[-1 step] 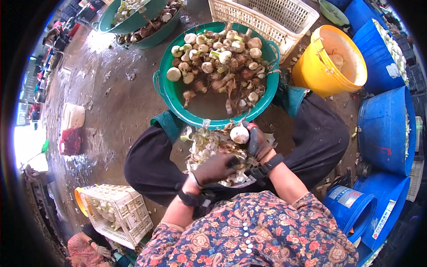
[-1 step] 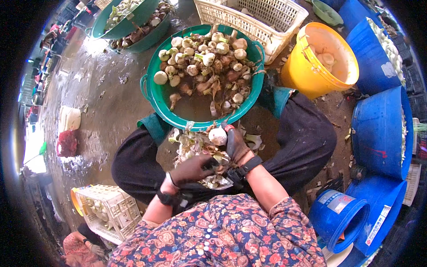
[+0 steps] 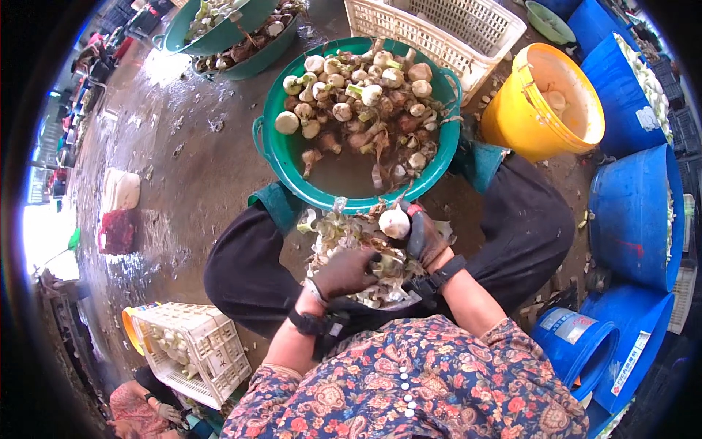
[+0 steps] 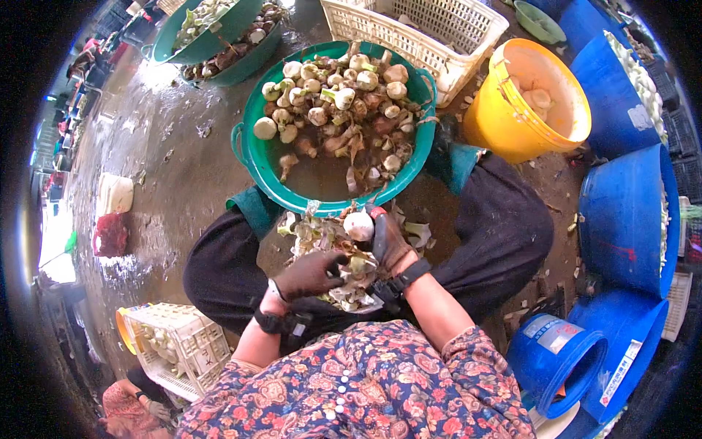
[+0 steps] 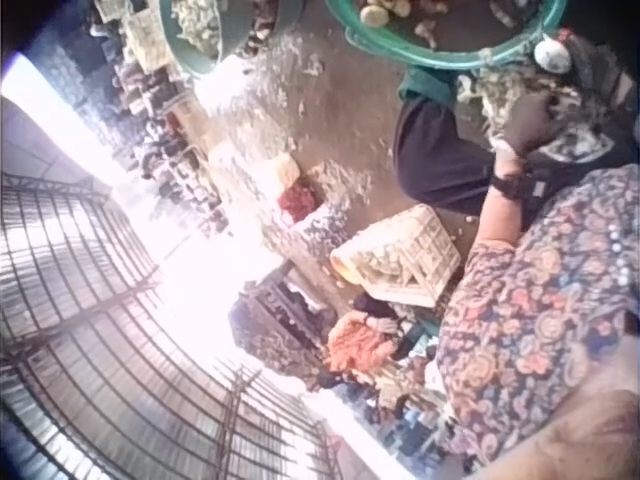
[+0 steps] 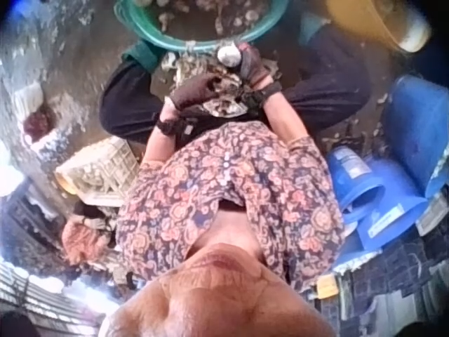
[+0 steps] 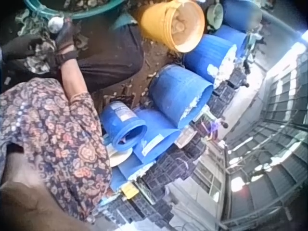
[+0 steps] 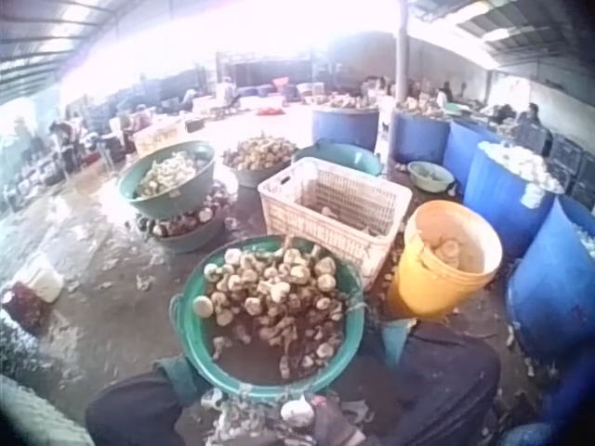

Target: Peeling and trimming the skins of root vegetables in a large processing facility.

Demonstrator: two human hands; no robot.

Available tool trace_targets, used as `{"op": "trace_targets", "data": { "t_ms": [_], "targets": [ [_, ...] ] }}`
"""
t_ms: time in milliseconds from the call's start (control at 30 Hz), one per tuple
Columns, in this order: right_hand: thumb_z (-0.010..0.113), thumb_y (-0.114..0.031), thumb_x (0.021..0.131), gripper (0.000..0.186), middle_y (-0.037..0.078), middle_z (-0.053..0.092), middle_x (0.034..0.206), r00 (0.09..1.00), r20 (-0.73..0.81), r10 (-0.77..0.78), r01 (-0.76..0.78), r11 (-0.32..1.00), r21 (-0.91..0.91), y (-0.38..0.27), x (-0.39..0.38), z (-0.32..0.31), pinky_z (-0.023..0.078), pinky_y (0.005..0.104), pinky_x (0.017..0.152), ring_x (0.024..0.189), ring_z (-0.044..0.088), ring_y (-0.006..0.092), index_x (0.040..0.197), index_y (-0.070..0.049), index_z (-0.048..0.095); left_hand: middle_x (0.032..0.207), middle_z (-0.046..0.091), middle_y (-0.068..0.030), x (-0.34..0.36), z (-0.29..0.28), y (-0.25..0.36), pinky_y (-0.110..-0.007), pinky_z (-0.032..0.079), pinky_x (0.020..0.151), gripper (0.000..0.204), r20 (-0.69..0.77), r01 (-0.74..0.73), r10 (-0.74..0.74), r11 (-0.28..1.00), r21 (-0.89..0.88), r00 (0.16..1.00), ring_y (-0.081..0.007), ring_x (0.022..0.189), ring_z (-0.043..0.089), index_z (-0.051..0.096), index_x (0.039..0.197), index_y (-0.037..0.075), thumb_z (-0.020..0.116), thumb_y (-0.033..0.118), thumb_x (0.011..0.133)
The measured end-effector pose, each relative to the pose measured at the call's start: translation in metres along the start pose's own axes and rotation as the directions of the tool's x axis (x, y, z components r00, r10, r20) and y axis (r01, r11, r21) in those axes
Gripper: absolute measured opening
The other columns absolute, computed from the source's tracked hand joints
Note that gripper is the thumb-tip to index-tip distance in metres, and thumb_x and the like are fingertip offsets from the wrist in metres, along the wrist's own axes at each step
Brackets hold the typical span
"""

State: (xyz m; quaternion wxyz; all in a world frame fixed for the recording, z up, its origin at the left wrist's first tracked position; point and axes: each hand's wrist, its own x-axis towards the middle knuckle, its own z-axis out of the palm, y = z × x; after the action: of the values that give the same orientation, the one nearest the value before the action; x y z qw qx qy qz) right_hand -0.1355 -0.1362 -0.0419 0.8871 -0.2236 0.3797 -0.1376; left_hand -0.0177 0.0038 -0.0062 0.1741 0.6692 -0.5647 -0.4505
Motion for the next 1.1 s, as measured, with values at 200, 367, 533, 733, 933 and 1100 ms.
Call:
{"op": "trace_targets", "data": {
  "t_ms": [200, 367, 533, 733, 933, 1100],
  "targets": [
    [0.046, -0.032, 0.089, 0.027, 0.007, 0.059, 0.078, 0.976, 0.217, -0.024, 0.043, 0.995, -0.085, 0.027, 0.039, -0.059, 0.053, 0.0351, 0.058, 0.065, 0.060, 0.0196, 0.095, -0.007, 0.053, 0.096, 0.061, -0.0181, 0.076, -0.064, -0.074, -0.039, 0.047, 0.080, 0.048, -0.479, 0.419, -0.302, 0.894, 0.158, 0.824, -0.0332, 0.092, 0.058, 0.055, 0.107, 0.003, 0.067, 0.035, 0.073],
    [0.040, -0.045, 0.090, 0.049, 0.018, 0.059, 0.100, 0.942, 0.315, -0.119, -0.031, 0.901, 0.433, -0.081, 0.028, 0.019, 0.051, 0.0451, 0.078, 0.087, 0.059, 0.0343, 0.104, 0.000, 0.052, 0.121, 0.046, -0.0193, 0.124, -0.100, -0.173, -0.039, 0.040, 0.093, 0.069, -0.617, 0.587, -0.336, 0.767, 0.259, 0.712, -0.0337, 0.114, 0.044, 0.045, 0.120, 0.006, 0.073, 0.038, 0.065],
    [0.046, -0.041, 0.091, 0.040, 0.010, 0.060, 0.097, 0.915, 0.130, -0.381, 0.358, 0.918, 0.171, -0.136, 0.019, 0.032, 0.049, 0.0361, 0.078, 0.087, 0.060, 0.0257, 0.105, -0.004, 0.053, 0.109, 0.057, -0.0118, 0.163, -0.098, -0.219, -0.038, 0.044, 0.089, 0.052, -0.317, 0.636, -0.561, 0.733, 0.240, 0.765, -0.0282, 0.104, 0.054, 0.056, 0.113, 0.014, 0.068, 0.035, 0.067],
    [0.070, -0.021, 0.077, 0.042, 0.005, 0.060, 0.098, 0.904, 0.093, -0.417, 0.378, 0.678, -0.631, -0.015, 0.060, -0.025, 0.046, 0.0269, 0.076, 0.086, 0.055, 0.0105, 0.109, -0.001, 0.053, 0.089, 0.062, -0.0021, 0.171, -0.035, -0.143, -0.026, 0.048, 0.070, 0.027, 0.087, 0.180, -0.350, 0.241, -0.954, 0.933, -0.0143, 0.079, 0.058, 0.061, 0.103, 0.006, 0.059, 0.022, 0.082],
    [0.067, -0.012, 0.078, 0.016, 0.002, 0.063, 0.082, 0.912, -0.040, -0.409, 0.362, 0.845, -0.393, -0.013, 0.051, -0.010, 0.047, 0.0233, 0.066, 0.073, 0.056, 0.0084, 0.090, -0.001, 0.062, 0.098, 0.062, -0.0078, 0.098, -0.035, -0.011, -0.029, 0.047, 0.074, 0.042, -0.078, 0.025, -0.175, 0.520, -0.854, 0.981, -0.0139, 0.084, 0.058, 0.051, 0.118, 0.002, 0.057, 0.028, 0.086],
    [0.063, -0.012, 0.082, 0.012, 0.001, 0.062, 0.078, 0.945, 0.013, -0.328, 0.310, 0.879, -0.362, -0.017, 0.022, -0.002, 0.047, 0.0228, 0.056, 0.066, 0.056, 0.0084, 0.086, -0.001, 0.064, 0.098, 0.062, -0.0140, 0.065, -0.019, -0.002, -0.031, 0.048, 0.074, 0.047, -0.399, -0.087, -0.057, 0.939, -0.333, 0.915, -0.0212, 0.084, 0.061, 0.053, 0.116, 0.003, 0.067, 0.028, 0.079]
  ]
}}
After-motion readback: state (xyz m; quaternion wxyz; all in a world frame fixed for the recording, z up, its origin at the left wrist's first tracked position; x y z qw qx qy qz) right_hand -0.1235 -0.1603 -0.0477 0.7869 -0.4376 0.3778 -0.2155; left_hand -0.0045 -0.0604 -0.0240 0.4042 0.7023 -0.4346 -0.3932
